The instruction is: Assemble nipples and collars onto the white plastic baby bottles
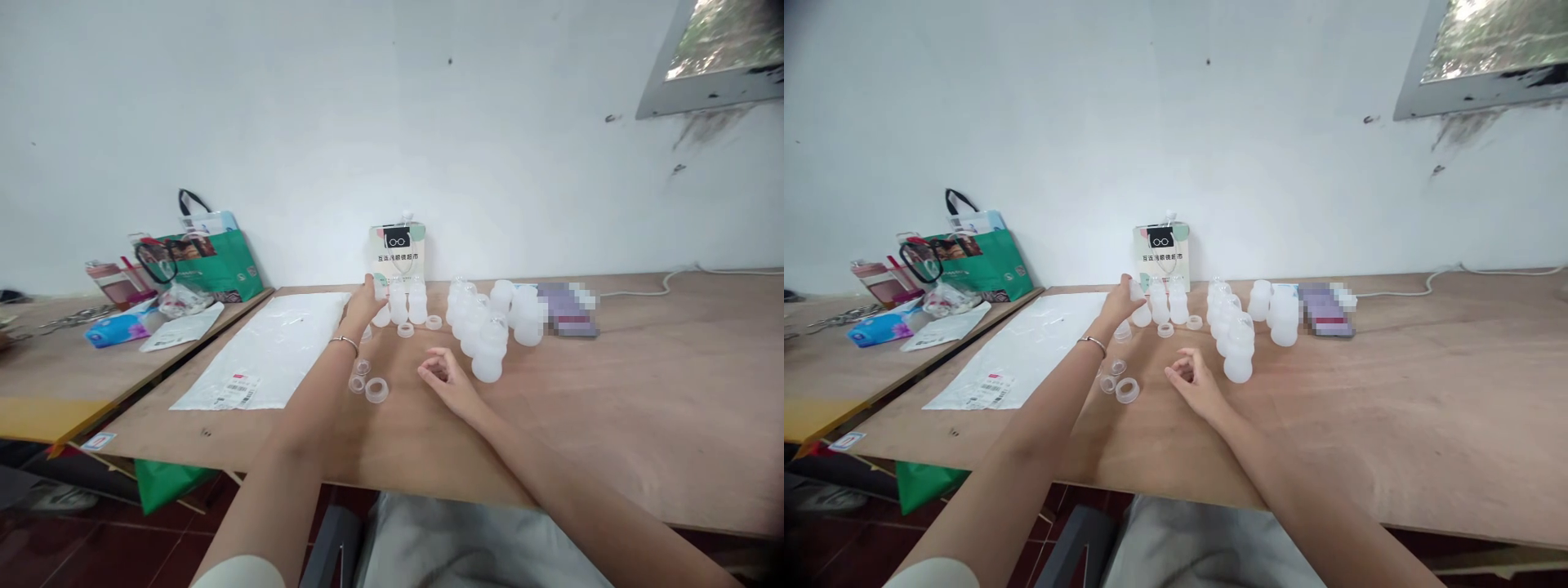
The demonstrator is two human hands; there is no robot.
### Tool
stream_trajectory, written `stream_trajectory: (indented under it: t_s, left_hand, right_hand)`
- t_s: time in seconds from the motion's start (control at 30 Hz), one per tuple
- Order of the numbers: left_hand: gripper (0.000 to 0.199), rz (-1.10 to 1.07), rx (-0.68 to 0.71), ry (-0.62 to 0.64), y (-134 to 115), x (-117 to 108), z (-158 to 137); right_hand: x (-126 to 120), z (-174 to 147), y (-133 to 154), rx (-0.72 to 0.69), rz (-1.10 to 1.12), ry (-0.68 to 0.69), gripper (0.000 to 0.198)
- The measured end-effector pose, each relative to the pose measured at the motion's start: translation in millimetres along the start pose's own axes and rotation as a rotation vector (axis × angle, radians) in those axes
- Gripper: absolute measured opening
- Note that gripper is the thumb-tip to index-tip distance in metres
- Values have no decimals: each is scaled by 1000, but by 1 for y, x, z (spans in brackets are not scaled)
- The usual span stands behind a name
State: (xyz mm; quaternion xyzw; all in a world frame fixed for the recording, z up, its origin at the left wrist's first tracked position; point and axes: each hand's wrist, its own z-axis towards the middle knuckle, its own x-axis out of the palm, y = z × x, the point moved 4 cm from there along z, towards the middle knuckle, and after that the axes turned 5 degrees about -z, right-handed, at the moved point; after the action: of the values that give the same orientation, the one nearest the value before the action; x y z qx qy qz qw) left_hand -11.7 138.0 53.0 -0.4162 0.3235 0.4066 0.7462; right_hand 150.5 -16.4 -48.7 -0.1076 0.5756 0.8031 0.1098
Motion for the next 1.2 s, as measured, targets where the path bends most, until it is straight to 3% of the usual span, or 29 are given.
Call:
stream_trajectory:
  t_s: [0.33,0.63,0.73,0.8,0.87,0.97,1.1,1.2]
  left_hand:
    - [64,60,20,57,10,14,13]
    - [93,30,-11,22,8,9,8]
    - [83,46,4,-85,3,-11,-2]
    - [57,126,12,-119,0,-27,-14]
    - [36,242,-6,-63,-1,-39,-30]
    - [33,344,-30,143,4,-43,-58]
    - [24,316,2,352,10,-32,-83]
    - [22,304,18,471,13,-20,-88]
  right_hand:
    - [1,0,5,-1,-28,4,33]
    - [0,0,4,25,-32,25,31]
    - [0,0,1,22,-33,27,33]
    - [0,1,-2,16,-41,21,34]
    - [0,4,-6,9,-61,2,32]
    - [2,14,-11,-30,-181,-39,24]
    - [11,36,-15,-119,-419,-67,16]
    - [19,55,-15,-154,-516,-88,21]
